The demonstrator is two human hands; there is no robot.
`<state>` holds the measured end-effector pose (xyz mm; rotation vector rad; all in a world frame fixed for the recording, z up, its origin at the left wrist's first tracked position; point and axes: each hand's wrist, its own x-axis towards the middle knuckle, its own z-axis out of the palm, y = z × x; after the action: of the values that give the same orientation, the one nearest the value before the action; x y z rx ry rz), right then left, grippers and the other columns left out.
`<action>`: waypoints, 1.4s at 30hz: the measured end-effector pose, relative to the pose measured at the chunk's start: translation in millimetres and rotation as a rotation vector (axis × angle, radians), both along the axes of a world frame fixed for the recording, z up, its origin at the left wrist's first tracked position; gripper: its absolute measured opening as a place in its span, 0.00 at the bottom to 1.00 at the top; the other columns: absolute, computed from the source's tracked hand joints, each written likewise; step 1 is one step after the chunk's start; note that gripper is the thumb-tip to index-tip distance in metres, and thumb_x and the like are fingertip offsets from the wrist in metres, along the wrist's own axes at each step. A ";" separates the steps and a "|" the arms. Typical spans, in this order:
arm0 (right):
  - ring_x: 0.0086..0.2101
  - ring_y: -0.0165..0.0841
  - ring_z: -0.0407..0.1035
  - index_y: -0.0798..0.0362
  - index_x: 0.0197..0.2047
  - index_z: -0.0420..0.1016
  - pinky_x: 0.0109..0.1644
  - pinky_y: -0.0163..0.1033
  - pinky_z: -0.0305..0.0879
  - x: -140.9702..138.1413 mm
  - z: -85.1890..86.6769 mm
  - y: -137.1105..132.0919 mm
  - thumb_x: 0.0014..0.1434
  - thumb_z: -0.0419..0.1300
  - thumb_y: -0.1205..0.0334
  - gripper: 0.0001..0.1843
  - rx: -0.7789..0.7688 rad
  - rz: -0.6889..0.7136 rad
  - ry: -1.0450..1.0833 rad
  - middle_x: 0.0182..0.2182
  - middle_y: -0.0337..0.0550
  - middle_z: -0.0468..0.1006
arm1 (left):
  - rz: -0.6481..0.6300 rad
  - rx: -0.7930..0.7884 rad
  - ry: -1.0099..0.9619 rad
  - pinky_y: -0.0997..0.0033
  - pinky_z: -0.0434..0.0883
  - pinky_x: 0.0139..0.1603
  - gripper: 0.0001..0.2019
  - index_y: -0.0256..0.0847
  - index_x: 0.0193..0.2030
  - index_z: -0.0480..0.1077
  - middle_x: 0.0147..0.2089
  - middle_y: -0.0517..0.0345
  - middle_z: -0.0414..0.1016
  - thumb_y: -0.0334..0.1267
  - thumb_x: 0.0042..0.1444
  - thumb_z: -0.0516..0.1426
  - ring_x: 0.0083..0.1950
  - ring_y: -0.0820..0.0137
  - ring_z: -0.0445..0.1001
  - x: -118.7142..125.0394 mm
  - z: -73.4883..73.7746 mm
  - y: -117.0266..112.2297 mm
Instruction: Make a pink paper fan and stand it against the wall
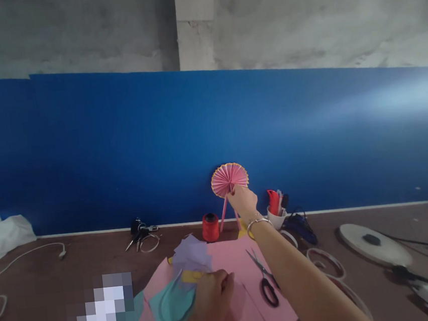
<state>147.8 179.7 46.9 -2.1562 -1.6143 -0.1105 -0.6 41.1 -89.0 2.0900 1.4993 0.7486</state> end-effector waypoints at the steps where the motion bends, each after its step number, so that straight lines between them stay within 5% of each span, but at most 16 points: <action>1: 0.40 0.39 0.74 0.52 0.40 0.73 0.37 0.36 0.61 0.1 -1.8 -0.2 0.56 0.51 0.62 0.12 -0.003 -0.001 0.001 0.38 0.48 0.79 | 0.002 -0.001 0.002 0.68 0.43 0.25 0.19 0.41 0.17 0.57 0.16 0.66 0.51 0.40 0.59 0.48 0.21 0.75 0.53 0.0 -0.4 0.4; 16: 0.40 0.37 0.74 0.51 0.40 0.74 0.37 0.35 0.59 8.4 -25.5 -16.9 0.59 0.50 0.57 0.14 0.010 -0.010 0.011 0.38 0.46 0.79 | 0.020 -0.046 0.031 0.69 0.47 0.26 0.19 0.40 0.18 0.62 0.18 0.63 0.60 0.41 0.60 0.48 0.22 0.74 0.57 0.6 0.3 -0.1; 24: 0.38 0.36 0.74 0.52 0.37 0.76 0.32 0.34 0.57 46.4 -39.6 -60.5 0.59 0.50 0.61 0.13 -0.127 0.011 0.027 0.36 0.46 0.81 | -0.015 -0.020 0.051 0.70 0.51 0.28 0.17 0.40 0.24 0.69 0.23 0.59 0.69 0.38 0.61 0.47 0.26 0.71 0.64 -0.2 -1.1 -1.1; 30: 0.32 0.38 0.75 0.53 0.24 0.76 0.32 0.34 0.59 65.7 -76.5 -131.4 0.49 0.61 0.61 0.06 -0.360 0.133 -0.015 0.27 0.47 0.80 | -0.237 0.095 0.181 0.68 0.58 0.43 0.10 0.44 0.40 0.73 0.43 0.55 0.74 0.34 0.57 0.51 0.44 0.65 0.68 -2.6 9.9 -8.8; 34: 0.38 0.41 0.74 0.55 0.35 0.77 0.37 0.38 0.62 61.9 -97.5 -166.2 0.56 0.55 0.60 0.11 -0.375 0.130 -0.046 0.35 0.53 0.80 | -0.347 0.179 0.266 0.64 0.57 0.50 0.17 0.50 0.54 0.67 0.54 0.56 0.70 0.34 0.59 0.50 0.53 0.62 0.64 -3.6 19.9 -16.5; 39: 0.47 0.44 0.69 0.56 0.46 0.74 0.45 0.41 0.61 50.6 -106.9 -179.6 0.59 0.53 0.57 0.17 -0.261 0.095 -0.082 0.45 0.57 0.74 | -0.518 0.095 0.267 0.62 0.60 0.52 0.14 0.45 0.50 0.72 0.48 0.51 0.74 0.41 0.59 0.53 0.51 0.60 0.68 2.9 38.4 -32.4; 42: 0.45 0.44 0.69 0.55 0.45 0.74 0.45 0.41 0.61 46.2 -109.5 -181.1 0.57 0.55 0.56 0.16 -0.223 0.122 -0.053 0.43 0.53 0.73 | -0.707 -0.024 0.272 0.55 0.57 0.58 0.36 0.45 0.57 0.67 0.58 0.45 0.68 0.55 0.41 0.64 0.58 0.50 0.64 9.7 35.8 -50.1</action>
<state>194.0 -1.4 -62.6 -2.2259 -1.8607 0.0530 9.0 -9.0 -53.1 2.5323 0.7588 0.1818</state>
